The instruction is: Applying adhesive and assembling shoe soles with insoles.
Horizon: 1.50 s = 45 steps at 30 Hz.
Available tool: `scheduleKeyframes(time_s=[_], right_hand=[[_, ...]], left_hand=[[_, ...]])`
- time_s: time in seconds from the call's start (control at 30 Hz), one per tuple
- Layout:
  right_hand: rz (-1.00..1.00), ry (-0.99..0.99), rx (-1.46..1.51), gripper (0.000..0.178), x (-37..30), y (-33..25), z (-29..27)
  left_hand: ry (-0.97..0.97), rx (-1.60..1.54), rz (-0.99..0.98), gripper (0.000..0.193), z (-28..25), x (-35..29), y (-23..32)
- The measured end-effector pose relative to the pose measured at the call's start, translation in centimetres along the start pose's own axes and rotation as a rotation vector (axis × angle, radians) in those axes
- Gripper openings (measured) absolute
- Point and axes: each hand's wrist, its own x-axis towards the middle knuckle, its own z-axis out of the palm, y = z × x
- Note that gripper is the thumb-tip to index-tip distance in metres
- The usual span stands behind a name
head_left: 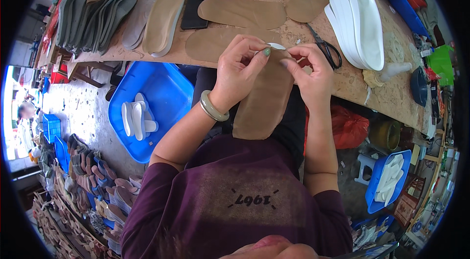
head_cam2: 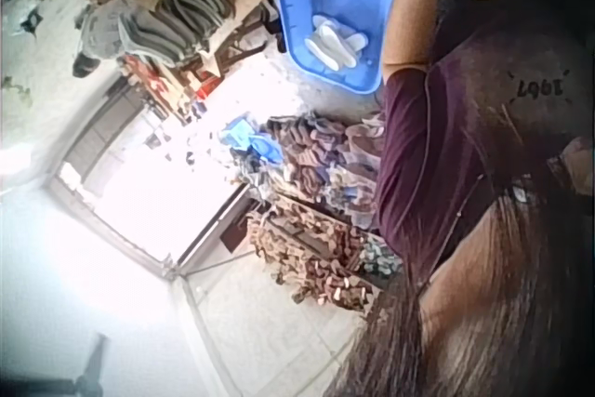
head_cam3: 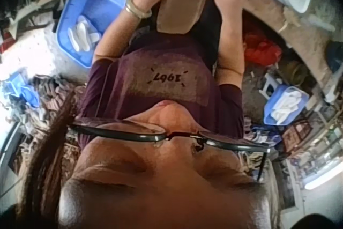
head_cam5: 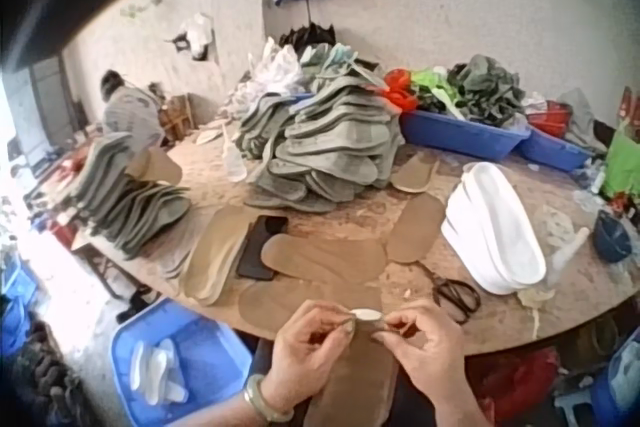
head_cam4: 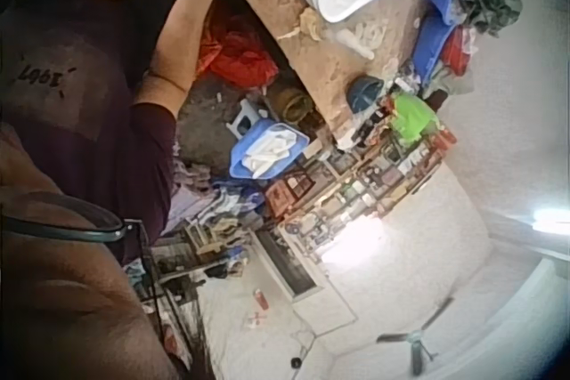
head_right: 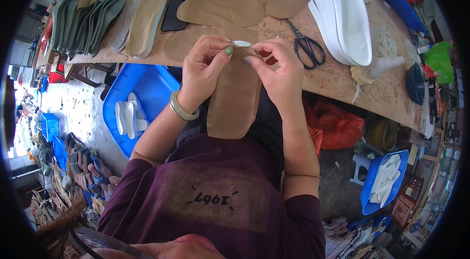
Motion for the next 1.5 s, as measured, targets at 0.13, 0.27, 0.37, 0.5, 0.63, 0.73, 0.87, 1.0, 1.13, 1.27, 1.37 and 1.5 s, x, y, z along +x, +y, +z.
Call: scheduleKeyframes(time_s=[0.13,0.27,0.37,0.5,0.63,0.73,0.87,1.0,1.13,1.27,1.37,1.5], right_hand=[[0.083,0.045,0.19,0.016,-0.5,1.5,0.4],[0.369,0.063,0.477,0.012,-0.1,2.1,0.3],[0.434,-0.002,0.597,0.013,0.3,2.4,0.0],[0.478,0.013,0.713,0.021,0.5,2.1,0.0],[0.425,-0.134,0.578,0.029,0.9,0.7,-0.1],[0.447,-0.235,0.599,0.028,1.1,1.7,0.1],[0.525,-0.235,0.635,0.025,1.4,1.8,-0.1],[0.545,-0.263,0.599,0.03,1.8,2.3,-0.7],[0.496,-0.292,0.605,0.03,1.9,1.2,-0.8],[0.384,-0.312,0.435,0.032,2.3,1.7,-0.7],[0.441,-0.327,0.435,0.031,2.4,2.1,-0.7],[0.606,-0.322,0.617,0.029,2.3,1.4,-1.0]], left_hand=[[-0.006,-0.027,-0.028,0.005,-0.1,0.2,0.1],[-0.074,-0.09,-0.101,0.006,-0.7,0.1,-0.6],[-0.091,-0.113,-0.134,0.006,-0.9,0.2,-0.7],[-0.08,-0.157,-0.189,0.006,-0.8,0.3,-0.5],[-0.089,-0.09,-0.109,0.005,-0.8,0.3,0.1],[-0.117,-0.13,-0.069,0.006,-0.8,0.4,-0.3],[-0.143,-0.133,-0.117,0.006,-1.1,0.5,-0.2],[-0.148,-0.165,-0.143,0.007,-1.0,0.5,-0.4],[-0.155,-0.163,-0.191,0.008,-1.2,0.7,-0.4],[-0.185,-0.011,-0.198,0.01,-0.4,1.1,1.0],[-0.18,0.034,-0.21,0.012,-0.4,1.5,1.1],[-0.171,-0.117,-0.232,0.012,-0.7,1.8,0.1]])
